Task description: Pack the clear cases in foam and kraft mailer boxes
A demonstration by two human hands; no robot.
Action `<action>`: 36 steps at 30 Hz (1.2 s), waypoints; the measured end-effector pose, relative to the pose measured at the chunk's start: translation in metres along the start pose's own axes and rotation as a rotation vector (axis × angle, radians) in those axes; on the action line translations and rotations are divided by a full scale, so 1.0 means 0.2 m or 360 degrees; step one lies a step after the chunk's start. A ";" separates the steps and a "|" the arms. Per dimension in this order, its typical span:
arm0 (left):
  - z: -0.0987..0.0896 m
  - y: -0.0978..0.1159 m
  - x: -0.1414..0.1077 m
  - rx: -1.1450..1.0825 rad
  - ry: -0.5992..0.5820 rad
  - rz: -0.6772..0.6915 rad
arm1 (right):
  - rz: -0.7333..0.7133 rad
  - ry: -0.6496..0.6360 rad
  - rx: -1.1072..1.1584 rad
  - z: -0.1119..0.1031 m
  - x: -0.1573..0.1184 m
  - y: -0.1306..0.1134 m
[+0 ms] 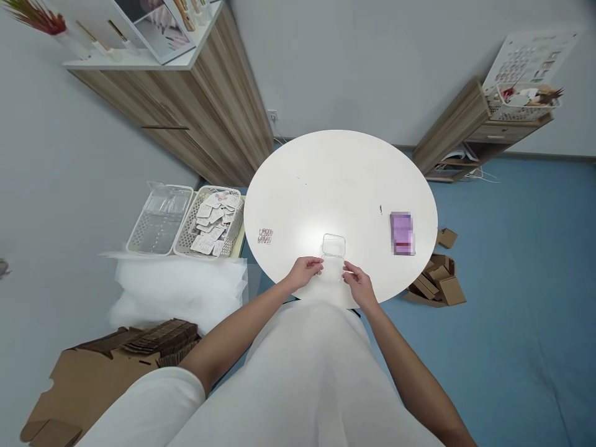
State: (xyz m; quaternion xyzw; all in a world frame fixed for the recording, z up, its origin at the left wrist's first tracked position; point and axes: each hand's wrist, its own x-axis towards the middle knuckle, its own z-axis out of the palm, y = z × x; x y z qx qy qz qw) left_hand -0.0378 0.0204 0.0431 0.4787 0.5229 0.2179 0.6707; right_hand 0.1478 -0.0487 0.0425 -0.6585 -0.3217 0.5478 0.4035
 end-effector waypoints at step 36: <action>0.15 -0.16 0.25 0.0608 0.0408 -0.0134 | 0.0156 -0.0116 -0.0345 -0.06 0.35 0.08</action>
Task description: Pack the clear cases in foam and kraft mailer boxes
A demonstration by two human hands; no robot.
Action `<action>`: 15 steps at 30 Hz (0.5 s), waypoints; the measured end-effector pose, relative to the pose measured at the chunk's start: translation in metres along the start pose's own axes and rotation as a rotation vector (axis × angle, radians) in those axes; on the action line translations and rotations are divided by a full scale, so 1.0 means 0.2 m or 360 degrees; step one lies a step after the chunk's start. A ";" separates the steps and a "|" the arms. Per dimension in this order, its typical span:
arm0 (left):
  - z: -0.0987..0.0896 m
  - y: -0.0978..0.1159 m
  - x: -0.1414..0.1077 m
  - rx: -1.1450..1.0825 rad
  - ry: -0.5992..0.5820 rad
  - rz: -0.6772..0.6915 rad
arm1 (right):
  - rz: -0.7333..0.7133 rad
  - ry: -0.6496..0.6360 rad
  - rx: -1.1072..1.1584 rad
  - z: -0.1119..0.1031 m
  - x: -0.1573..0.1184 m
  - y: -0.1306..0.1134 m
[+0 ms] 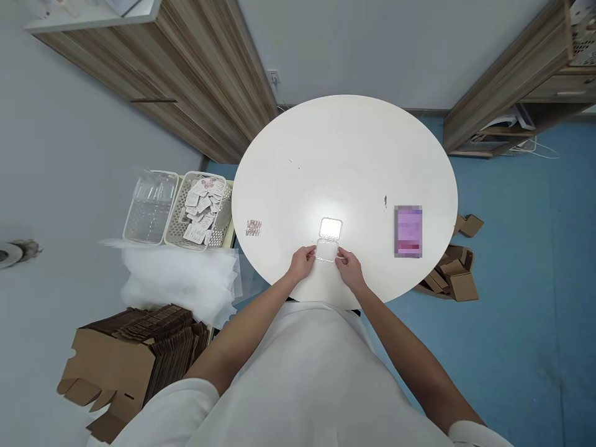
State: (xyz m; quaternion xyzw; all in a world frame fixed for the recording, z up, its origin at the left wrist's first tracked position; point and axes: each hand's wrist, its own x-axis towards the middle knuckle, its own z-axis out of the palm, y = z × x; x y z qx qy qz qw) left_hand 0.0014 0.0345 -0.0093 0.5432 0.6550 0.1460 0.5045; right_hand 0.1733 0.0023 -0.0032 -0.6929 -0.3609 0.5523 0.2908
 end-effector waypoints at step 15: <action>-0.41 -0.14 -0.08 -0.0107 -0.0078 0.0189 | -0.0357 0.0406 -0.0103 0.21 -0.11 -0.18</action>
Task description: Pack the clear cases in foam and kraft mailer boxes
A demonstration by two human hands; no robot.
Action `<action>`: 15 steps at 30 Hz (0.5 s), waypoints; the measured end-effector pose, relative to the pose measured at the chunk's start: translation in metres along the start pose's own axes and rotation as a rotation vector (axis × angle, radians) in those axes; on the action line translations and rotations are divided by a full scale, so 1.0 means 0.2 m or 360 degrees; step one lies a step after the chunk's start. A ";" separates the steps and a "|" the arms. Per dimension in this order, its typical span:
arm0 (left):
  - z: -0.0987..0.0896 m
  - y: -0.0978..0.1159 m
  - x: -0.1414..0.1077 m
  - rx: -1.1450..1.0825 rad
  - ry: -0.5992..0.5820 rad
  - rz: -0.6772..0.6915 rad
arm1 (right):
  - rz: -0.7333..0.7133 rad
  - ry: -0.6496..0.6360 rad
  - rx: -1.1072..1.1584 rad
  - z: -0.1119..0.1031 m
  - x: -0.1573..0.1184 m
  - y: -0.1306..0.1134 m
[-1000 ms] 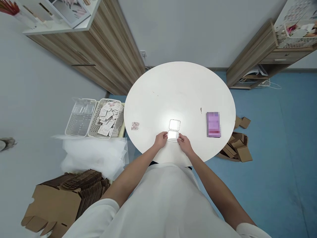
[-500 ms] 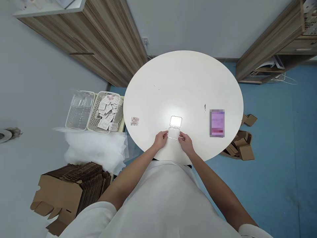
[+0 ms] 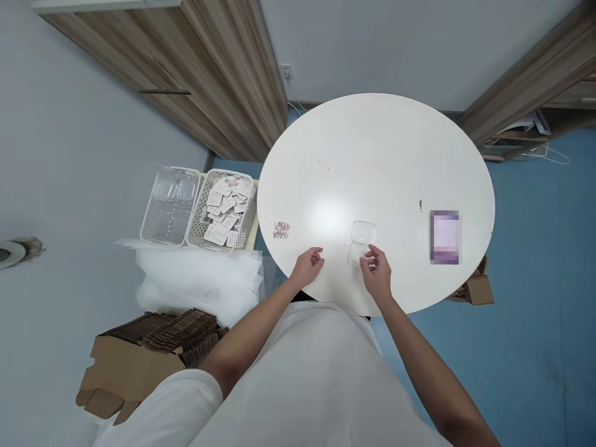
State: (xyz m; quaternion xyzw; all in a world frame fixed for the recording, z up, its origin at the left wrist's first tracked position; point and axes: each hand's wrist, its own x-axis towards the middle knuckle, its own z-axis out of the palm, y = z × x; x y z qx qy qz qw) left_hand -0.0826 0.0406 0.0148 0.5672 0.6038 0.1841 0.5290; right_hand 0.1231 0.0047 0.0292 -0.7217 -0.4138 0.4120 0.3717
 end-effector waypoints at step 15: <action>-0.80 -0.29 0.27 0.0641 -0.0044 0.0170 | -0.0341 -0.0658 -0.0798 0.91 0.18 -0.28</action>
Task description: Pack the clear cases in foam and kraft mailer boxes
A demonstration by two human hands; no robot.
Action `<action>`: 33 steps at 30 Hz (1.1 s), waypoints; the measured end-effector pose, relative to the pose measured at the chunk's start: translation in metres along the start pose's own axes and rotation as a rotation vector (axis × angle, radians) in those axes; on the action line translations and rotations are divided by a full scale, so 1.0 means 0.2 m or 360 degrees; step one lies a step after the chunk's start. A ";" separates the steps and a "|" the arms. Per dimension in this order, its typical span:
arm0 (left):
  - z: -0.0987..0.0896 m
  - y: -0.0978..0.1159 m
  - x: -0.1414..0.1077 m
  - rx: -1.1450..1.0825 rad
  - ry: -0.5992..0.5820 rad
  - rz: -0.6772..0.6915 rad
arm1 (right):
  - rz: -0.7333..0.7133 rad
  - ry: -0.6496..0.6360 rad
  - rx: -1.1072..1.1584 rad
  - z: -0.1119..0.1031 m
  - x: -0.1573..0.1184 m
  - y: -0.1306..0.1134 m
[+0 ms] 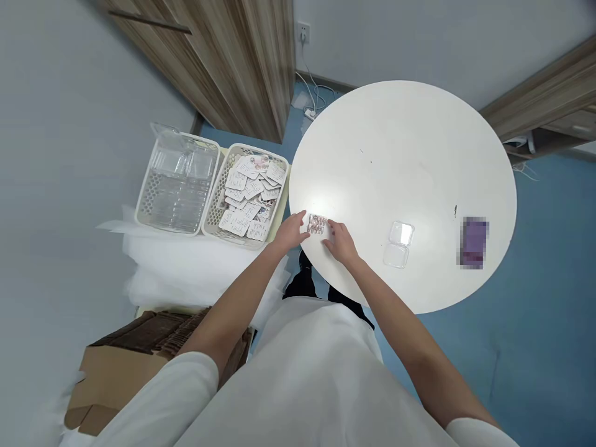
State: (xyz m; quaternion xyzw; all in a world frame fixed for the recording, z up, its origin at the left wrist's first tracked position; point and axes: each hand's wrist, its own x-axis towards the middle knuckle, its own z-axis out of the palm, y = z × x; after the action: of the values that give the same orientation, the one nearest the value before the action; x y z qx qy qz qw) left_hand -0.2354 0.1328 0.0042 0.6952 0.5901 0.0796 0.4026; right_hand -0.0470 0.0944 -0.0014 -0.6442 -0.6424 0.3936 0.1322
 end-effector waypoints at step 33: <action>0.22 0.24 -0.06 -0.0266 -0.0088 0.0421 | 0.0042 0.0210 0.0234 -0.15 -0.24 0.15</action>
State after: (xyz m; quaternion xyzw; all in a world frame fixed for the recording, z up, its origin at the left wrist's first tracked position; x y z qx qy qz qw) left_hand -0.1772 0.1015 0.0103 0.7329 0.4734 0.1615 0.4612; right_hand 0.0020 0.0555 0.0137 -0.6657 -0.5930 0.3982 0.2160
